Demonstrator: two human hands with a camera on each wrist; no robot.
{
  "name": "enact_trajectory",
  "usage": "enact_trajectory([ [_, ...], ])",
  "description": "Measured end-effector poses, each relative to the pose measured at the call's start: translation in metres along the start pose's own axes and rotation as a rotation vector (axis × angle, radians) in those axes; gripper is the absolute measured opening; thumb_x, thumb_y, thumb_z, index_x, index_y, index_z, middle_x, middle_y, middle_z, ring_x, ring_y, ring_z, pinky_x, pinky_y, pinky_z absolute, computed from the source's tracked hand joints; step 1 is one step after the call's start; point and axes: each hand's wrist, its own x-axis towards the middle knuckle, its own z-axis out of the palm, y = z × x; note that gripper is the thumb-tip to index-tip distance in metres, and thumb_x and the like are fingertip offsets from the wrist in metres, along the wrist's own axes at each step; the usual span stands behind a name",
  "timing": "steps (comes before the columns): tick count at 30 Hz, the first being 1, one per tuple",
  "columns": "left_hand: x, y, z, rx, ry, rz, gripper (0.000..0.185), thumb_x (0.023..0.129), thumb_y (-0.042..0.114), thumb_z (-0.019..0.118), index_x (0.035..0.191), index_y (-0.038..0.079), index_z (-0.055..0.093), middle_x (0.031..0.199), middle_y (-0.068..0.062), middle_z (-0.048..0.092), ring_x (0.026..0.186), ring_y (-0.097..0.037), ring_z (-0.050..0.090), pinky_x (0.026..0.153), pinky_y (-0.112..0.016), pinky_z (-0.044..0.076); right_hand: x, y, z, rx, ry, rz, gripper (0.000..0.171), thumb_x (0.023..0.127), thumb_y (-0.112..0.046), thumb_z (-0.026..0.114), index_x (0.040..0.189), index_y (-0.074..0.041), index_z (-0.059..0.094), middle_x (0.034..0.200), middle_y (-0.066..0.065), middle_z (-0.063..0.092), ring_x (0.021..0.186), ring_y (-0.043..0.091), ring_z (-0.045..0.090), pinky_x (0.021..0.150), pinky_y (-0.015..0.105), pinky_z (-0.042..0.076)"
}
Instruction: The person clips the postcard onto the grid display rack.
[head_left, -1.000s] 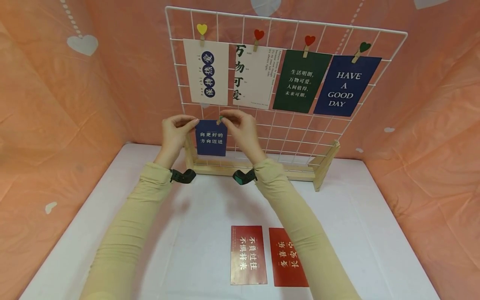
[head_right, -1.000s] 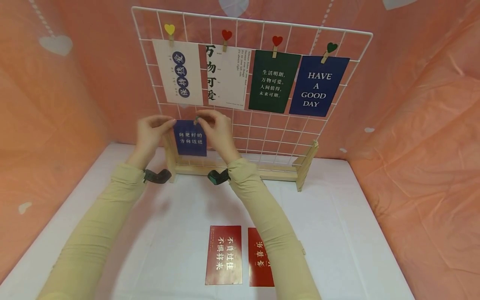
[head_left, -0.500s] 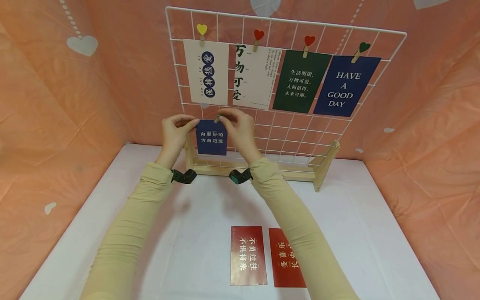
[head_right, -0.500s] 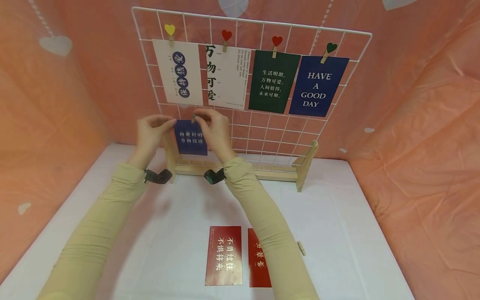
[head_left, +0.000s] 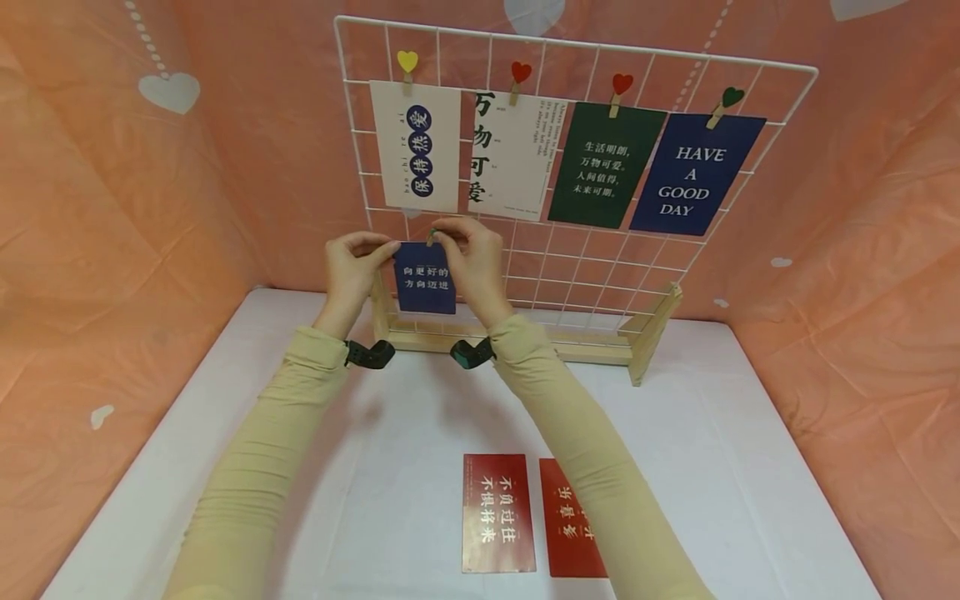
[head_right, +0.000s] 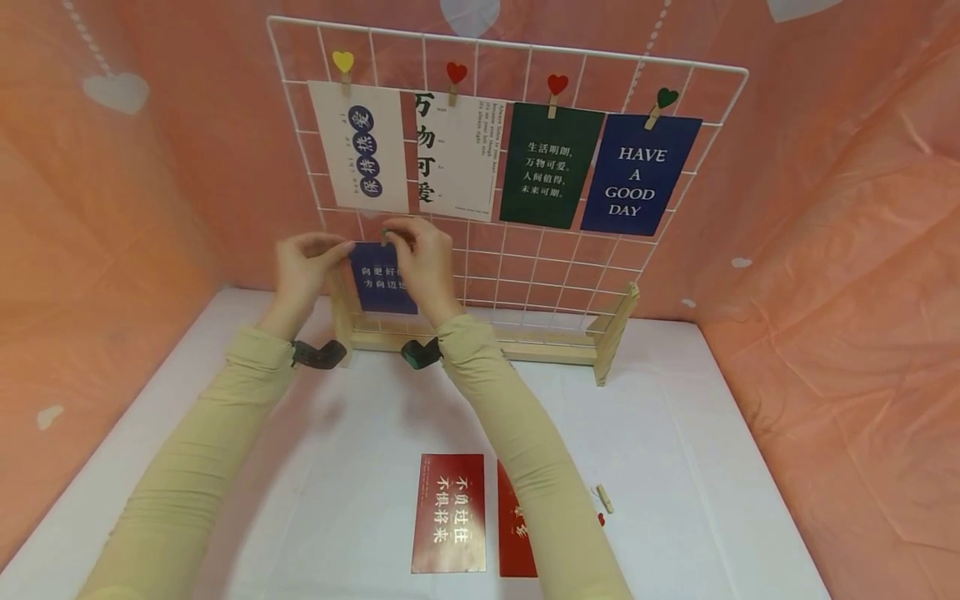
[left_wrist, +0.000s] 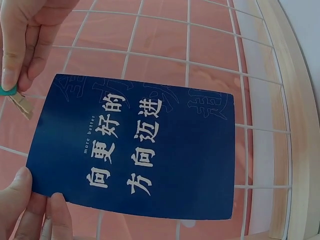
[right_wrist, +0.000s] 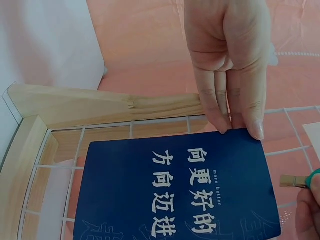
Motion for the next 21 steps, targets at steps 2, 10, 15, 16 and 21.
enact_trajectory([
  [2,0.0,0.0,0.0,0.005,-0.006,-0.001,0.021,0.083,0.003,0.074,0.098,-0.011,0.069,0.078,-0.005,0.068,0.07,-0.016,0.066,0.07,-0.028,0.058,-0.001,0.001,0.002,0.003,0.005,0.0,0.012,0.088,-0.002,0.067,0.099,0.001,0.072,0.094,0.01,0.071,0.081,0.015,0.068,0.073,0.015,0.052],
  [10,0.0,-0.001,0.0,0.03,-0.006,0.008,0.022,0.083,0.004,0.073,0.098,-0.011,0.069,0.08,-0.007,0.069,0.07,-0.016,0.067,0.069,-0.026,0.058,-0.002,0.005,0.009,-0.032,0.001,-0.016,0.011,0.089,-0.003,0.067,0.098,0.0,0.073,0.091,0.009,0.072,0.076,0.014,0.068,0.067,0.015,0.052],
  [15,0.001,-0.001,0.0,0.057,-0.009,0.011,0.023,0.084,0.005,0.073,0.099,-0.012,0.069,0.081,-0.009,0.069,0.069,-0.016,0.067,0.069,-0.027,0.058,-0.002,0.005,0.01,-0.035,0.006,-0.028,0.011,0.089,-0.002,0.066,0.098,0.001,0.073,0.091,0.01,0.072,0.075,0.014,0.068,0.066,0.016,0.052],
  [16,0.001,-0.001,0.0,0.059,-0.008,0.011,0.024,0.084,0.005,0.073,0.099,-0.012,0.068,0.082,-0.01,0.069,0.069,-0.016,0.067,0.069,-0.027,0.058,-0.002,0.006,0.011,-0.04,0.007,-0.033,0.011,0.089,-0.002,0.066,0.098,0.001,0.073,0.091,0.01,0.072,0.075,0.014,0.068,0.066,0.016,0.052],
  [21,0.001,-0.001,0.0,0.059,0.002,0.015,0.023,0.083,0.004,0.073,0.099,-0.013,0.068,0.082,-0.013,0.07,0.068,-0.016,0.068,0.069,-0.029,0.058,-0.002,0.006,0.012,-0.071,0.006,-0.047,0.011,0.09,-0.002,0.066,0.098,0.001,0.073,0.091,0.009,0.071,0.074,0.013,0.066,0.063,0.016,0.051],
])
